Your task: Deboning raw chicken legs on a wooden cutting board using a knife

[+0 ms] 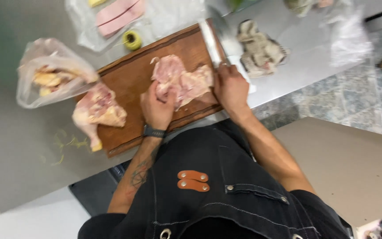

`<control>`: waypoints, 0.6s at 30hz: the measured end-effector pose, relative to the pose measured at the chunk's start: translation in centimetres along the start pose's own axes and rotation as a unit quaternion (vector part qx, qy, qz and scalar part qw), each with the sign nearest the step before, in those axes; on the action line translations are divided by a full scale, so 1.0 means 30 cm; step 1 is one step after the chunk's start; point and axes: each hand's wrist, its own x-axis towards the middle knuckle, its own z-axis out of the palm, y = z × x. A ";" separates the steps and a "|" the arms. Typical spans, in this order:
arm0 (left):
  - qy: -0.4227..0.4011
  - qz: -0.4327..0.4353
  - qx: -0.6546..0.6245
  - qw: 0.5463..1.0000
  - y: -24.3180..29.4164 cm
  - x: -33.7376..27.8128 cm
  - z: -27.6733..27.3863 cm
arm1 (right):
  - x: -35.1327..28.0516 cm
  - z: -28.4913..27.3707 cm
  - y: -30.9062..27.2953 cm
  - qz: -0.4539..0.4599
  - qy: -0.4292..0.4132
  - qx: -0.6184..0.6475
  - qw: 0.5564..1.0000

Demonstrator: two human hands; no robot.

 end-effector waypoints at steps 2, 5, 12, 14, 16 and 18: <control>-0.012 -0.008 0.014 1.000 0.001 -0.004 0.015 | 0.003 0.013 0.046 -0.006 0.016 -0.016 1.000; -0.002 -0.029 0.047 0.998 -0.016 -0.016 0.032 | 0.006 -0.021 0.158 -0.019 0.011 -0.021 1.000; 0.050 -0.084 0.013 0.995 0.037 -0.067 0.068 | 0.031 -0.056 0.302 -0.126 -0.124 -0.058 0.983; 0.068 -0.095 -0.006 0.993 0.048 -0.075 0.063 | 0.071 -0.130 0.290 -0.083 -0.183 0.021 0.979; 0.085 -0.092 -0.031 0.992 0.054 -0.068 0.070 | 0.103 -0.221 0.273 -0.030 -0.233 0.095 0.967; 0.105 -0.088 -0.057 0.989 0.060 -0.071 0.066 | 0.116 -0.338 0.241 0.087 -0.228 0.157 0.957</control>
